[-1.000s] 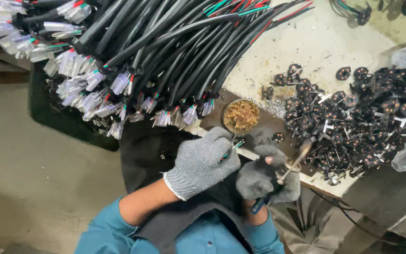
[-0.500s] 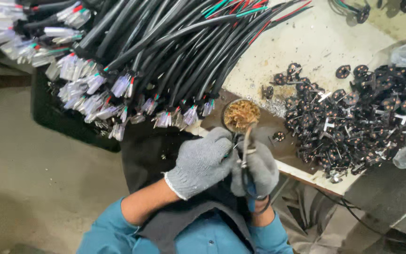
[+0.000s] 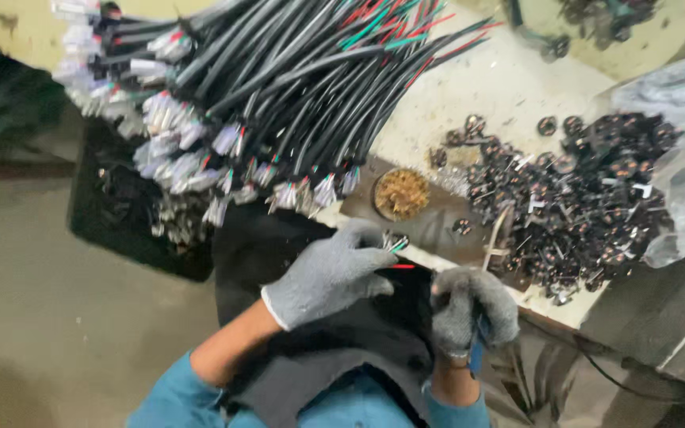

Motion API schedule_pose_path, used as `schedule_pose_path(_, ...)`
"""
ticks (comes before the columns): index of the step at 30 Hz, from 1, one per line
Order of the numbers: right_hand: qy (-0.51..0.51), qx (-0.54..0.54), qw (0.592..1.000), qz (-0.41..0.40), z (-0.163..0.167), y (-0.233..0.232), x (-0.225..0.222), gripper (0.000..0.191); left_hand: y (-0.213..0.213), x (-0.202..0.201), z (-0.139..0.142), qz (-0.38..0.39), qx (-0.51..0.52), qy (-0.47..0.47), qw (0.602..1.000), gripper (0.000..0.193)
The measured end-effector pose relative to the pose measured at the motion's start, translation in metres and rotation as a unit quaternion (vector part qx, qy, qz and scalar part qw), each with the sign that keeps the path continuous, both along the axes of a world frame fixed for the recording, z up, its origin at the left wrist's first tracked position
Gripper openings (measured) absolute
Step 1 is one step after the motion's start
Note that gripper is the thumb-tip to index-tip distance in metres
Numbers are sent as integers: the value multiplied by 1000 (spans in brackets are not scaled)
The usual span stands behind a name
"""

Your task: The person repeatedly picks a black wire with exposed red and green conductors, aligns the ends, and crimps a small black plastic connector onto them using pliers. The finished assemblies are placed into a green bin on the left. The process is repeated for multiple wires throughout the clip.

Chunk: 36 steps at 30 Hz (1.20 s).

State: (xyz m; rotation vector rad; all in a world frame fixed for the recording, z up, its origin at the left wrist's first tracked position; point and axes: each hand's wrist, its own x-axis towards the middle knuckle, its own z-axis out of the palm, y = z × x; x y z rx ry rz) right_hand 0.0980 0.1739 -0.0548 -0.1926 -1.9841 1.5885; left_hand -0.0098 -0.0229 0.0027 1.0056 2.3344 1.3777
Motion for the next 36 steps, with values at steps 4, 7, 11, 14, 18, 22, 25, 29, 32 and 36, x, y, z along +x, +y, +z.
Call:
schedule_pose_path(4,-232,-295,927,10,-21,-1,27,28,-6,15,-16,6,2,-53,999,35)
schedule_pose_path(7,-255,-284,924,-31,-22,-1,39,28,-5,26,-23,26,-6,-77,997,30)
schedule_pose_path(11,-8,-148,989,-25,-18,2,36,63,1,27,-18,54,17,-104,993,23)
schedule_pose_path(14,-81,-138,984,79,-16,0,35,68,3,26,-11,64,65,-133,987,23)
schedule_pose_path(18,-201,76,976,22,-15,-1,41,65,5,28,-11,68,64,-134,987,26)
schedule_pose_path(22,-182,132,973,42,-12,3,45,59,4,33,-12,53,33,-143,988,19)
schedule_pose_path(25,-165,0,984,66,-11,-2,42,57,1,37,-12,62,24,-116,991,18)
schedule_pose_path(29,-202,-15,979,-4,-7,-17,29,65,-1,38,-12,91,8,-93,991,19)
schedule_pose_path(32,-180,59,982,-2,0,-24,16,66,2,37,-11,111,10,-116,987,18)
schedule_pose_path(36,-108,0,994,-27,-1,-30,-11,59,8,27,-6,161,23,-113,980,15)
